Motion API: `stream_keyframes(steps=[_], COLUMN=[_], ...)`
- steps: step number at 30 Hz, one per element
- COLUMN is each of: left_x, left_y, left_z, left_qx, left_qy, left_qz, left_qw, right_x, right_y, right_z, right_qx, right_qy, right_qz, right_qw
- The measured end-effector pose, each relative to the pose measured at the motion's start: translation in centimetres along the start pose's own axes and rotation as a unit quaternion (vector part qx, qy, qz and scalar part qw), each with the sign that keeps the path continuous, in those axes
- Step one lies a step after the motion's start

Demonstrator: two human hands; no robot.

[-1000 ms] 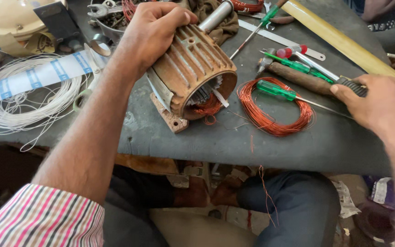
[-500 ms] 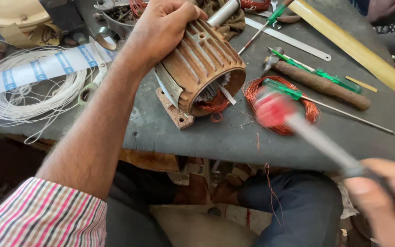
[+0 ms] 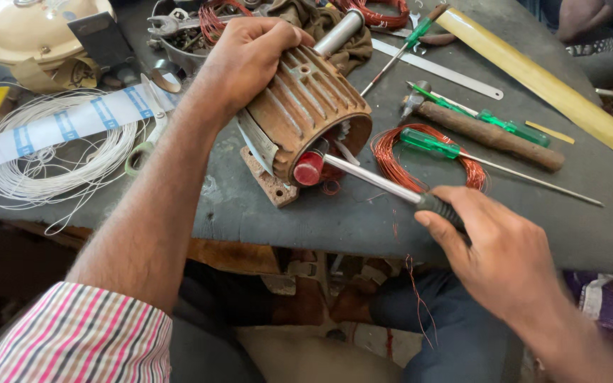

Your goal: The person is winding copper wire into the slots of a motor stator. They use a flat tool to push the wire into place and a screwdriver to adjust the coils inside the stator. The task involves repetitive winding and careful placement of the wire.

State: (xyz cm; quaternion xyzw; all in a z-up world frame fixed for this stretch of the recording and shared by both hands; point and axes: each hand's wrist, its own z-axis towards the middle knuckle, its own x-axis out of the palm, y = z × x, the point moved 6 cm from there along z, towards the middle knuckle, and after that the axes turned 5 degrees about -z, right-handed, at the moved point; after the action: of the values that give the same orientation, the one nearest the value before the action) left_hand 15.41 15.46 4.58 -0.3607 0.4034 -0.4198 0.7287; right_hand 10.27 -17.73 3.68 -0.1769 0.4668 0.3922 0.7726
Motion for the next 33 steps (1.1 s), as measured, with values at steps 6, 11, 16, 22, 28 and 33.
stream_keyframes(steps=[6,11,16,22,28,33], left_x=[0.5,0.3,0.4,-0.1,-0.1,-0.4], left_y=[-1.1,-0.1,0.5,1.1,0.2,-3.2], left_z=[-0.2,-0.1,-0.1,0.0,-0.2,-3.3], left_qx=[0.009,-0.057,-0.112,-0.137,-0.105,0.056], left_qy=[0.021,0.015,-0.004,-0.023,-0.034,-0.100], left_qz=[-0.003,-0.002,-0.007,-0.019,-0.036,0.006], left_qw=[1.000,0.998,0.994,0.990,0.993,0.993], right_x=[-0.5,-3.2,-2.7,-0.1,2.2,4.0], right_y=[-1.6,-6.3,-14.7,-18.8,-13.7,-11.8], right_z=[-1.4,-5.5,-4.3,3.9,5.6,2.7], right_qx=[-0.025,0.039,0.150,0.245,0.030,0.019], right_qy=[-0.015,-0.082,-0.132,-0.012,-0.054,0.043], right_qz=[0.003,-0.053,-0.105,-0.176,-0.131,-0.087], right_qw=[1.000,0.994,0.974,0.953,0.989,0.995])
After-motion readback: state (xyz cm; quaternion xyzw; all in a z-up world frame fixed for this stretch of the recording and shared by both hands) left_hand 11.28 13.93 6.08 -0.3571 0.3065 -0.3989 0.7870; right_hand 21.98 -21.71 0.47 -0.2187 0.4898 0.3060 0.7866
